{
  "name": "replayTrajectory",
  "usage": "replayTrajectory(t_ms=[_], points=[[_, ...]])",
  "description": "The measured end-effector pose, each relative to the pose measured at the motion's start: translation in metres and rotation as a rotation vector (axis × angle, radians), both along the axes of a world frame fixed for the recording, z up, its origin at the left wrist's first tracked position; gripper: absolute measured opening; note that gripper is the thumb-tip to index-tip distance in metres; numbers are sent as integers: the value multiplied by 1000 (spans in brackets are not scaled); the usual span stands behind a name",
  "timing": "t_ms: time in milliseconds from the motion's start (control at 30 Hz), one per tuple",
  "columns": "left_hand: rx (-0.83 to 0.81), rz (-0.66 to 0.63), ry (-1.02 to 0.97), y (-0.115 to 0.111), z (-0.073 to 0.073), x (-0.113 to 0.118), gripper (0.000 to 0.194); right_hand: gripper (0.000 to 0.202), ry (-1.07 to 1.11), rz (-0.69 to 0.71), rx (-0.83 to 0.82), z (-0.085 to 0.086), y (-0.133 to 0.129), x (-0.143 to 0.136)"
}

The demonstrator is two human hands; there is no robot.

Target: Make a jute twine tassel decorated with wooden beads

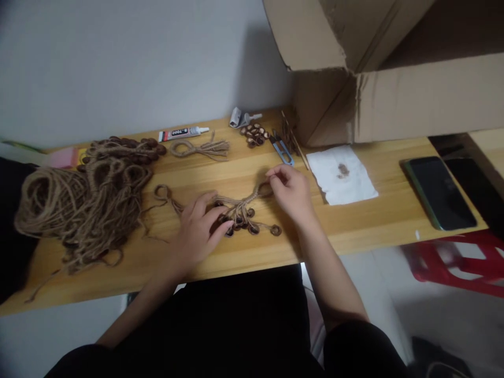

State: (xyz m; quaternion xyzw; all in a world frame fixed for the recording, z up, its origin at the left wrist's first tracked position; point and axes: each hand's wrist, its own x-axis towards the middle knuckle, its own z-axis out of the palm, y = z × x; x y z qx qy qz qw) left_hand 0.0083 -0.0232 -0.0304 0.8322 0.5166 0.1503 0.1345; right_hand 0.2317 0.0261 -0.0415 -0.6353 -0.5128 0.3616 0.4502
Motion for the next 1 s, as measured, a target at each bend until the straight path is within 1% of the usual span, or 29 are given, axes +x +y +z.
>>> replayTrajectory(t_ms=[133,333,500,567,600,633,700,767,833,900,1000], points=[[-4,-6,5,4,-1,4,30,9,59,-13,4,1,1,-2],[-55,-26,13,18,3,9,35,7,177,-144,72,5,6,-5],[-63,-11,-48,36,4,10,28,8,210,-234,89,0,11,-3],[-63,-3,-69,43,2,9,24,8,195,-238,90,1,11,1],[-67,-2,-76,47,2,9,22,9,175,-206,81,3,10,2],[-73,-3,-83,50,1,9,21,10,140,-146,60,7,10,2],[-85,-3,-108,56,-1,9,19,15,12,55,-17,17,9,0],[-87,11,-145,61,-3,9,18,18,-200,271,-110,29,11,-7],[-82,33,-180,63,-6,10,17,18,-440,410,-165,38,15,-20],[-77,52,-199,64,-8,10,15,16,-634,498,-138,42,21,-33],[-68,46,-201,63,-10,9,16,15,-771,611,-64,37,25,-49]])
